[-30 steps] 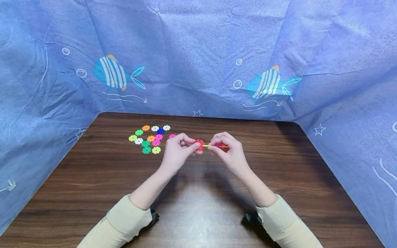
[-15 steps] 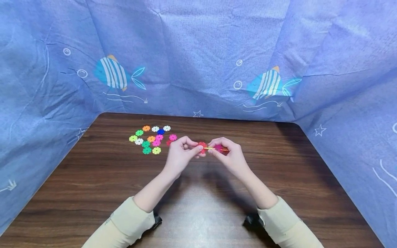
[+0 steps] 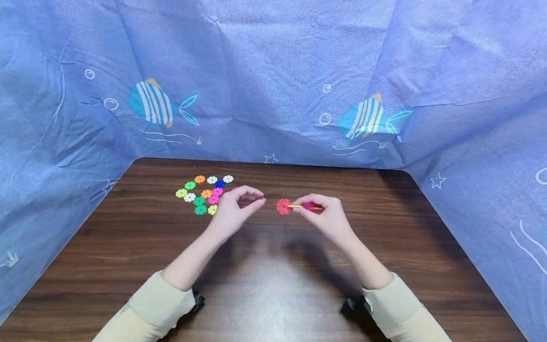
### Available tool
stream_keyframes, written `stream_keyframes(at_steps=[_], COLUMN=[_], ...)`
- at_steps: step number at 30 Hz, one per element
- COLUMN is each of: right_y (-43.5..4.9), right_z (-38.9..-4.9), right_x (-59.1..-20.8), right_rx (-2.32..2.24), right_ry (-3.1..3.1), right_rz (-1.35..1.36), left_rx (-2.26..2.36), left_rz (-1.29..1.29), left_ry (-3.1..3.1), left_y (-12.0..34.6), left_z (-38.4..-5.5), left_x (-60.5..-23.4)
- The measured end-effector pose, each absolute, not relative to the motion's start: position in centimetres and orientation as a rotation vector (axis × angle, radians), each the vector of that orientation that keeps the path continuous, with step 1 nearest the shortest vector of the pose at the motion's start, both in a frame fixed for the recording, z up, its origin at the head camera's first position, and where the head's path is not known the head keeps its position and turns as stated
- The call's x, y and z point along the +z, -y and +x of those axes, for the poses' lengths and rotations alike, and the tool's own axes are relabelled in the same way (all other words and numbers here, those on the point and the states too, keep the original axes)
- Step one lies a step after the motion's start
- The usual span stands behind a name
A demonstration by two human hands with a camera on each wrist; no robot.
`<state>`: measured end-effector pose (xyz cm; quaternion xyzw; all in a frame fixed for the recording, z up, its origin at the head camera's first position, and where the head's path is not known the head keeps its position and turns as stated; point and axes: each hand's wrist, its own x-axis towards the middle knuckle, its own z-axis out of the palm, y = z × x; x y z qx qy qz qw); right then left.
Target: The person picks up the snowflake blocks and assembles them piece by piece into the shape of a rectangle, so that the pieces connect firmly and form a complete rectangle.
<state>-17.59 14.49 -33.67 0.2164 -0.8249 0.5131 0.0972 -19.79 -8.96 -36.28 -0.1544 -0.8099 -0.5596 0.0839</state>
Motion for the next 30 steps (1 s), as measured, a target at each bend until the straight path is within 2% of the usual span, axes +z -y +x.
stream_keyframes(at_steps=[7,13,22,30], right_y=[-16.5,-17.1,-17.0,-16.9], right_z=[-19.7,-20.1,-20.1,-20.1], right_x=[-36.0,-36.4,-36.3,-36.2], right_rx=[1.535,1.537,1.461,1.439], right_ry=[2.464,2.464,2.51,2.522], right_rz=[0.567,0.6,0.626,0.661], left_rx=[-1.381,-1.21,-0.991,-0.795], left_rz=[-0.506,-0.533,-0.739,-0.915], left_ry=[2.542,2.66,2.783,2.904], left_y=[12.8,16.1,20.6,22.4], left_z=[-21.6,-23.7,-26.6,-28.1], left_x=[-35.9,-36.8,-39.0,-40.5])
